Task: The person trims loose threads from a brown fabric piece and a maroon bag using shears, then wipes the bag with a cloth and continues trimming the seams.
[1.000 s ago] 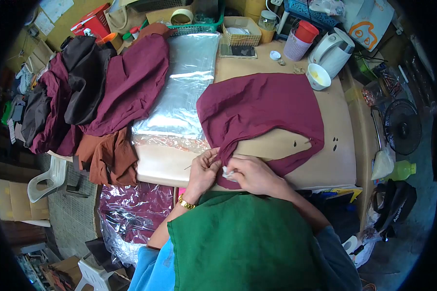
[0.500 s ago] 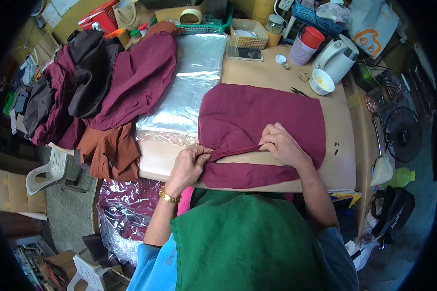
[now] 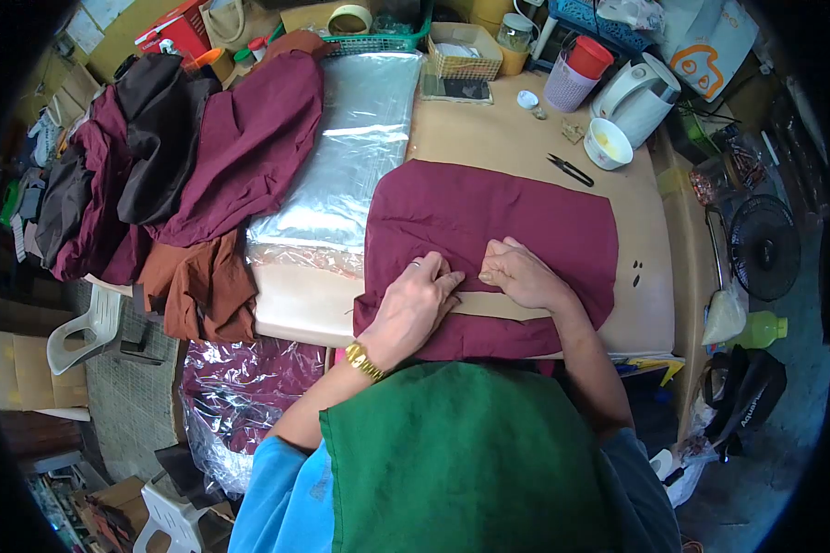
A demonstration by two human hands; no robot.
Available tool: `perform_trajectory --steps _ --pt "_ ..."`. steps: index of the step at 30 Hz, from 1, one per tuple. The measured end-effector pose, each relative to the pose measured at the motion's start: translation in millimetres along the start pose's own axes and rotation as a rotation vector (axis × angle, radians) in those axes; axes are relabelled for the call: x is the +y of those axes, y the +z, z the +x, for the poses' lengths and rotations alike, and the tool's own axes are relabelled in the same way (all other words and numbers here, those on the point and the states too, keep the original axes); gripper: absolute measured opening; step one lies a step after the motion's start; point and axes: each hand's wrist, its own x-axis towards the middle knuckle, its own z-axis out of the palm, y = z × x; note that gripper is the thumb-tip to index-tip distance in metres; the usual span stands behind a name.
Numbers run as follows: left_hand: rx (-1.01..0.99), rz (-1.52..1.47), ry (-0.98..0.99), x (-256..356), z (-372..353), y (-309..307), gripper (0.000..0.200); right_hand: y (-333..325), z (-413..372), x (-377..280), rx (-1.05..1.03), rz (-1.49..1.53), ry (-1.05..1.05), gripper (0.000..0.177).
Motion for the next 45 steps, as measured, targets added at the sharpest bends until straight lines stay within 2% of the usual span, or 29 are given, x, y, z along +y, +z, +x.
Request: perform_trajectory --steps 5,6,11,15,18,21,22,24,27,31,33,38,40,41,42,44,45 --pt "0.067 -0.062 0.116 -37 -12 18 0.017 -3 1 0 -0.04 -0.013 0.021 0.028" --pt "0.046 -0.061 0.038 -32 -12 4 0.018 -3 2 -1 -0.046 -0.039 0.038 0.029" --pt "-0.084 -0.118 -0.114 -45 -24 -28 0.034 1 4 1 -0.03 -0.073 0.053 0.031" --pt "-0.041 -0.127 -0.084 -40 -23 -29 0.037 -1 7 0 -0.038 -0.076 0.049 0.032" --pt "-0.018 -0.011 -0.009 -36 -23 -19 0.034 1 7 2 -0.042 -0.079 0.058 0.032" --pt "0.026 0.213 0.066 -30 -22 -8 0.017 -1 8 0 -0.052 -0.093 0.085 0.032" --pt "0.026 0.212 0.067 -32 -23 -7 0.017 -2 8 -2 -0.061 -0.105 0.107 0.032" --pt "0.132 0.002 0.07 -39 -23 -2 0.011 -1 9 -1 -0.056 -0.105 0.1 0.032" --pt "0.13 -0.156 0.009 -47 -25 -3 0.008 0 6 -3 -0.037 -0.099 0.087 0.032" --pt "0.056 -0.113 -0.045 -43 -21 -8 0.005 4 7 -4 0.015 -0.114 0.084 0.032" --pt "0.081 -0.305 -0.187 -40 -17 -9 0.005 7 5 -6 0.029 -0.146 0.094 0.03" --pt "0.051 -0.24 -0.165 -11 -10 -15 0.003 10 2 -29 0.114 -0.164 0.103 0.017" --pt "-0.017 -0.384 -0.224 -20 -12 -11 0.004 5 4 -41 0.271 -0.028 -0.076 0.011" --pt "-0.136 -0.527 -0.374 -35 -19 -5 0.006 6 7 -42 0.273 -0.031 -0.073 0.011" --pt "-0.163 -0.719 -0.465 -44 -20 -3 0.01 6 12 -40 0.307 -0.109 -0.129 0.013" --pt "-0.186 -0.973 -0.554 -59 -18 -4 0.011 0 20 -39 0.343 -0.184 -0.183 0.017" --pt "-0.182 -0.972 -0.553 -66 -17 -3 0.011 -11 25 -41 0.379 -0.129 -0.164 0.02"
